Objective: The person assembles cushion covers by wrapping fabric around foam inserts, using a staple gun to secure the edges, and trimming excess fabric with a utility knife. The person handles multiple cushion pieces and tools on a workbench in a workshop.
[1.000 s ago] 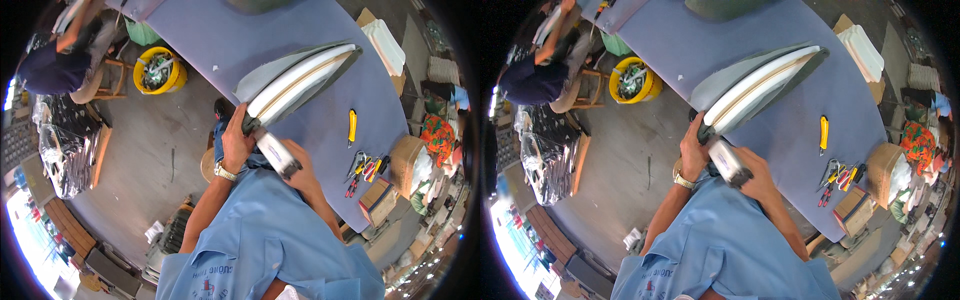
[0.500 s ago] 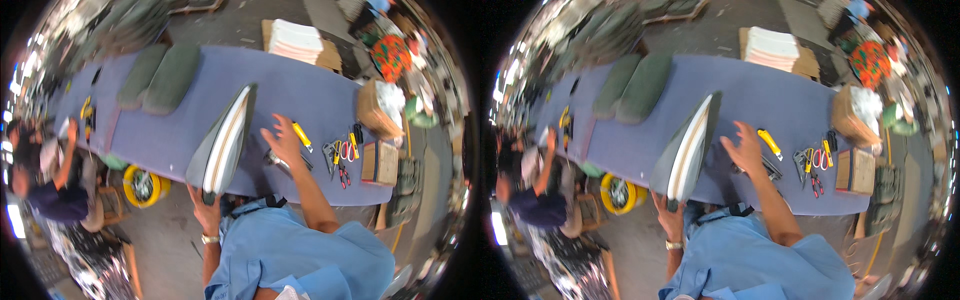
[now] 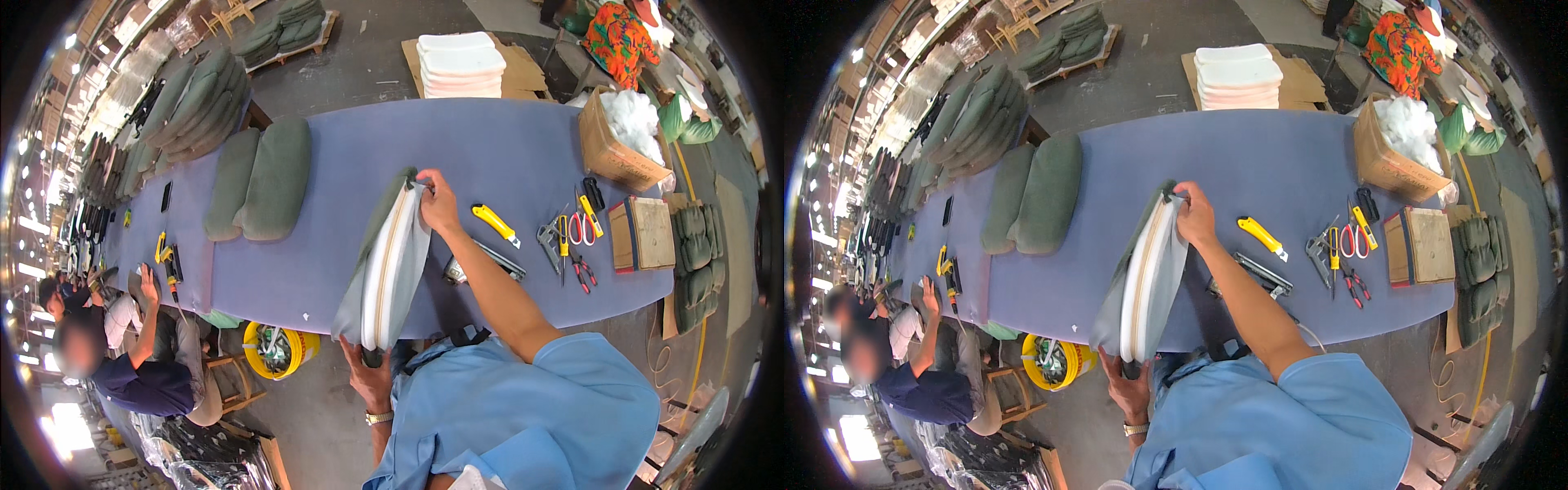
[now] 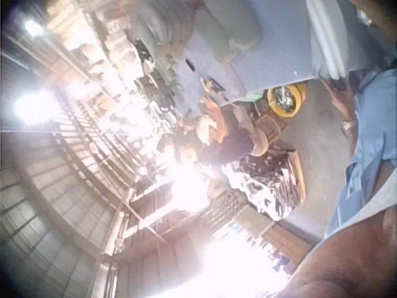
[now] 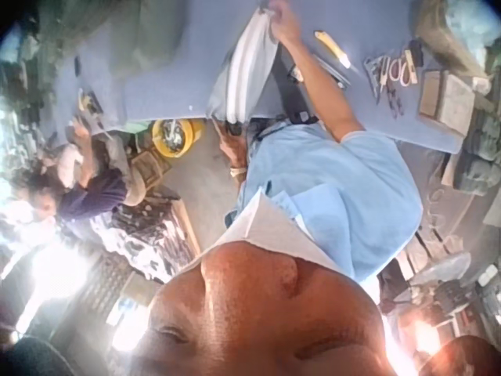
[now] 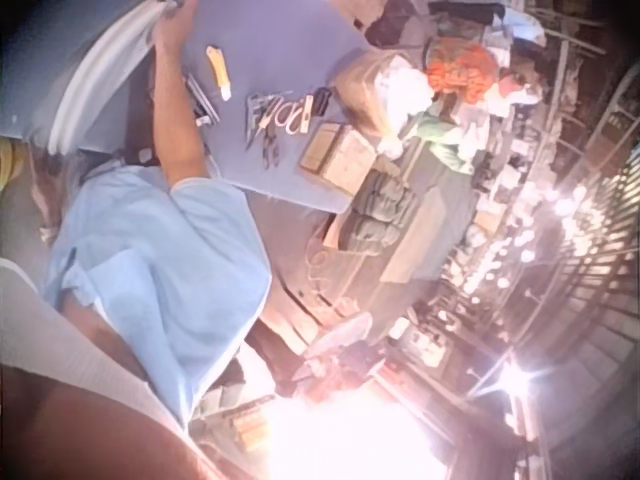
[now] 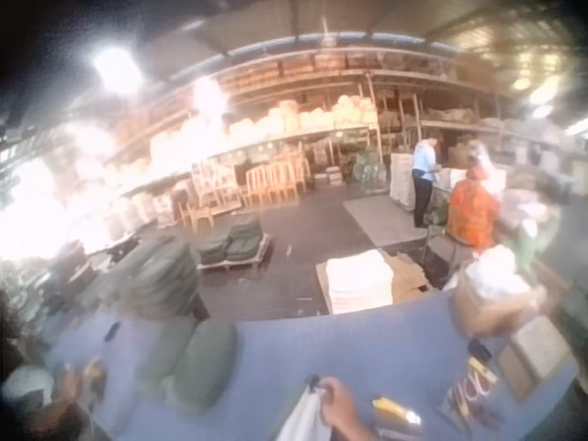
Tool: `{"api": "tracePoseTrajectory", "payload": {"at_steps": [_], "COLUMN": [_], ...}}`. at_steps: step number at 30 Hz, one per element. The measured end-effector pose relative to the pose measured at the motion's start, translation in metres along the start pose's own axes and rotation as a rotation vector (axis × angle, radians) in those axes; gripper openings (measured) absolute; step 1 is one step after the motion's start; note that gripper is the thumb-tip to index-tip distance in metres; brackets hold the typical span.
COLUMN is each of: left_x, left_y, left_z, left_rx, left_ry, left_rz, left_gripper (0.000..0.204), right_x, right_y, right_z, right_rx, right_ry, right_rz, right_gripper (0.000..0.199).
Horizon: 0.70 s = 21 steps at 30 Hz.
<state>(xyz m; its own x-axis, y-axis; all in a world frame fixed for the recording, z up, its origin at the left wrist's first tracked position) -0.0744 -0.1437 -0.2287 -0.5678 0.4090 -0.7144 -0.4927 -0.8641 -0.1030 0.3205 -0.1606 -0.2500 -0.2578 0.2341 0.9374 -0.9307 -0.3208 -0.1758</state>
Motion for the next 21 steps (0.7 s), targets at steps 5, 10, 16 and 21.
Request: {"api": "tracePoseTrajectory", "payload": {"at_steps": [5,10,16,21], "left_x": [0.012,-0.009,0.012,-0.003], "left_y": [0.01,0.003,0.0,0.045], "left_z": [0.009,0.011,0.024,0.081], "left_rx": [0.085,0.079,0.071,0.189], "left_ry": [0.055,0.147,0.161,0.249], "left_rz": [0.069,0.154,0.06,0.414], "left_gripper": [0.115,0.114,0.108,0.11], "right_x": [0.037,0.042,0.041,0.042], "right_y": [0.011,-0.002,-0.003,0.06], "right_z": [0.003,0.005,0.009,0.025], "right_rx": [0.038,0.092,0.132,0.191], "right_ry": [0.137,0.229,0.188,0.105], "right_rz": [0.18,0.143,0.266,0.318], "right_gripper": [0.022,0.016,0.011,0.01]}}
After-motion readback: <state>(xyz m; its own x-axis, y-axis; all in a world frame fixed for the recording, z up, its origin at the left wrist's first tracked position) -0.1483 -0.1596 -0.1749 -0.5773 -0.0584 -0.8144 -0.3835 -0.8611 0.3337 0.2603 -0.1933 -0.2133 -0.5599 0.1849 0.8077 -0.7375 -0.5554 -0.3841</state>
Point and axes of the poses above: each hand's wrist, its own y-axis away from the middle knuckle, its own z-axis out of the back of the hand, x = y × z, the point moved 3 cm from there along -y, towards the middle knuckle, and after that the axes turned 1 degree about z, right-handed, at the moved point
